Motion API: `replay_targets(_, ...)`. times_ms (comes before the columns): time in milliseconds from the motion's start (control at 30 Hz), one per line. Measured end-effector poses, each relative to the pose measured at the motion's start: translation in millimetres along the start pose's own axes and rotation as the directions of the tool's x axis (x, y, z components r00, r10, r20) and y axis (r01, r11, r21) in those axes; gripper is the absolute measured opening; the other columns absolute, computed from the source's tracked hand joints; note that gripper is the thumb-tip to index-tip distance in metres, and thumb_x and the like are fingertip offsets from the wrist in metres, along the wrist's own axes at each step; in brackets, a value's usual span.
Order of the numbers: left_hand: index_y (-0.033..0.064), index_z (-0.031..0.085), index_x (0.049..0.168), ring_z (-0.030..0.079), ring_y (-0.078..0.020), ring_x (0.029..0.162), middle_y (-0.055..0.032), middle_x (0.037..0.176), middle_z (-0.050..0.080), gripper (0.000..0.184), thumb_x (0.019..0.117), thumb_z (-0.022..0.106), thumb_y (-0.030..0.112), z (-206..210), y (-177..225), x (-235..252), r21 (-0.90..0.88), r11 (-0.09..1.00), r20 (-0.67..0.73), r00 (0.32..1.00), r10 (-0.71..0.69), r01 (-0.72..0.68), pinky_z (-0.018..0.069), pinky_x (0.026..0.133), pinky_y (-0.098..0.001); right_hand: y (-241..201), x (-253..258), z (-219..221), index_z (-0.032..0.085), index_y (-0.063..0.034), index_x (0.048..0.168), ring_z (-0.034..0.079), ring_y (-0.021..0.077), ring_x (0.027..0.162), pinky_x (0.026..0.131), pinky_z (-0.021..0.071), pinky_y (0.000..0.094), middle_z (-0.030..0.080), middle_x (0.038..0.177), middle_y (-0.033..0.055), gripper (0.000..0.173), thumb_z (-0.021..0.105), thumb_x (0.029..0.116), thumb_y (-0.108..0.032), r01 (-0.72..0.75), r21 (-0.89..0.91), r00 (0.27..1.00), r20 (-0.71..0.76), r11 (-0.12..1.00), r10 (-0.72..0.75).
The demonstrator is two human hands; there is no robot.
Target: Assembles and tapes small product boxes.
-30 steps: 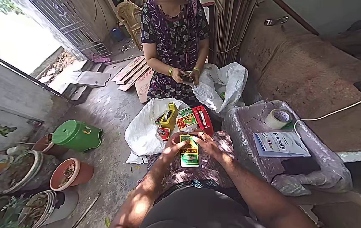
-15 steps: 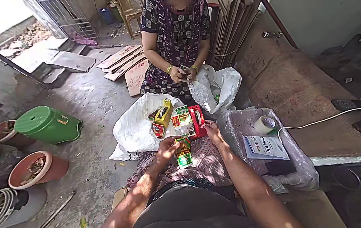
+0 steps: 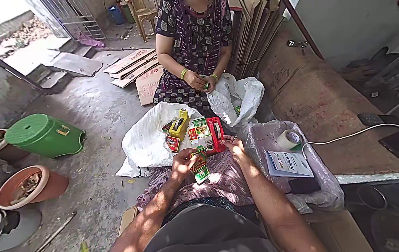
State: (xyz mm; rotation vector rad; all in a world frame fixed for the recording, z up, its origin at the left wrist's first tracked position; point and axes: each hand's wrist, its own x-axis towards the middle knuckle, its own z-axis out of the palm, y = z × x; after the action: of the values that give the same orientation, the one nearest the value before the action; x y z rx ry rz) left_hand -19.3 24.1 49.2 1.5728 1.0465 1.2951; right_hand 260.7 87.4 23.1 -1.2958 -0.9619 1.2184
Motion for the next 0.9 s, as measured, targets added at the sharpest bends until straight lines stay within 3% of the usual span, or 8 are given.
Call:
replay_targets(133,-0.0001,0.076,0.108,0.071,-0.0233,0.112,-0.0155,0.121,0.072,0.020,0.0920,0.071,0.010,4,1,4,0.018,1.000,0.001,1.000,0.021,-0.021,0.0619,0.094,-0.0374,15,-4,-1,0.070,-0.0019,0.123,0.071,0.0124,0.082,0.081,0.0597,0.0299,0.075,0.100,0.0093,0.031,0.067,0.0932,-0.004,0.053,-0.314,0.999,0.019,0.948,-0.050)
replay_targets(300,0.0022,0.077,0.099,0.071,-0.0225,0.111,-0.0136,0.118,0.073,0.012,0.0889,0.076,0.007,8,12,5,0.041,0.997,-0.011,0.998,0.065,-0.064,0.0622,0.093,-0.0375,23,3,-4,0.072,-0.0308,0.130,0.068,0.0220,0.111,0.099,0.0516,0.0478,0.074,0.116,0.0041,0.037,0.062,0.0953,-0.024,0.019,-0.774,0.998,-0.022,0.632,-0.058)
replay_targets(367,0.0022,0.077,0.100,0.071,-0.0229,0.110,-0.0143,0.120,0.072,0.014,0.0876,0.077,0.007,6,16,5,0.041,0.997,-0.020,0.997,0.073,-0.072,0.0627,0.092,-0.0374,20,-1,-1,0.068,-0.0259,0.135,0.069,0.0230,0.101,0.094,0.0532,0.0491,0.074,0.108,0.0058,0.041,0.062,0.0947,-0.023,0.046,-0.767,0.997,-0.005,0.639,-0.077)
replay_targets(467,0.0011,0.077,0.101,0.073,-0.0236,0.104,-0.0161,0.121,0.072,0.016,0.0851,0.079,0.005,1,16,5,0.038,0.996,-0.051,0.995,0.088,-0.086,0.0639,0.088,-0.0367,-3,-23,16,0.057,-0.0097,0.142,0.071,0.0177,0.087,0.088,0.0571,0.0399,0.074,0.096,0.0065,0.052,0.069,0.0925,-0.018,0.083,-0.580,0.996,0.037,0.811,-0.076)
replay_targets(533,0.0010,0.078,0.099,0.073,-0.0237,0.103,-0.0170,0.121,0.071,0.015,0.0850,0.079,0.006,1,11,5,0.061,0.990,-0.054,0.990,0.133,-0.130,0.0639,0.087,-0.0374,-15,-43,33,0.052,-0.0010,0.140,0.072,0.0158,0.081,0.078,0.0601,0.0314,0.075,0.094,0.0101,0.051,0.071,0.0926,-0.007,0.073,-0.173,0.994,0.092,0.982,-0.057)
replay_targets(633,0.0080,0.080,0.099,0.069,-0.0204,0.114,-0.0133,0.126,0.070,0.014,0.0869,0.077,0.014,4,15,6,0.248,0.958,-0.009,0.988,0.153,-0.146,0.0593,0.096,-0.0371,-26,-71,50,0.041,-0.0008,0.146,0.067,0.0193,0.080,0.070,0.0556,0.0312,0.070,0.098,0.0159,0.054,0.063,0.0965,-0.001,-0.061,0.293,0.973,0.229,0.954,-0.009)
replay_targets(767,0.0159,0.081,0.106,0.065,-0.0184,0.123,-0.0101,0.133,0.068,0.017,0.0906,0.075,0.021,11,24,3,0.464,0.865,0.073,0.982,0.175,-0.189,0.0536,0.106,-0.0374,-25,-78,62,0.042,0.0016,0.143,0.070,0.0208,0.084,0.078,0.0579,0.0342,0.071,0.096,0.0165,0.055,0.065,0.0944,-0.004,-0.055,0.332,0.953,0.300,0.942,-0.050)
replay_targets(900,0.0151,0.081,0.106,0.065,-0.0212,0.124,-0.0124,0.135,0.067,0.018,0.0894,0.076,0.018,11,24,2,0.488,0.839,0.098,0.970,0.223,-0.242,0.0538,0.106,-0.0384,-20,-73,65,0.042,0.0037,0.141,0.071,0.0223,0.082,0.077,0.0591,0.0355,0.071,0.093,0.0168,0.054,0.065,0.0930,-0.003,-0.060,0.336,0.948,0.314,0.940,-0.051)
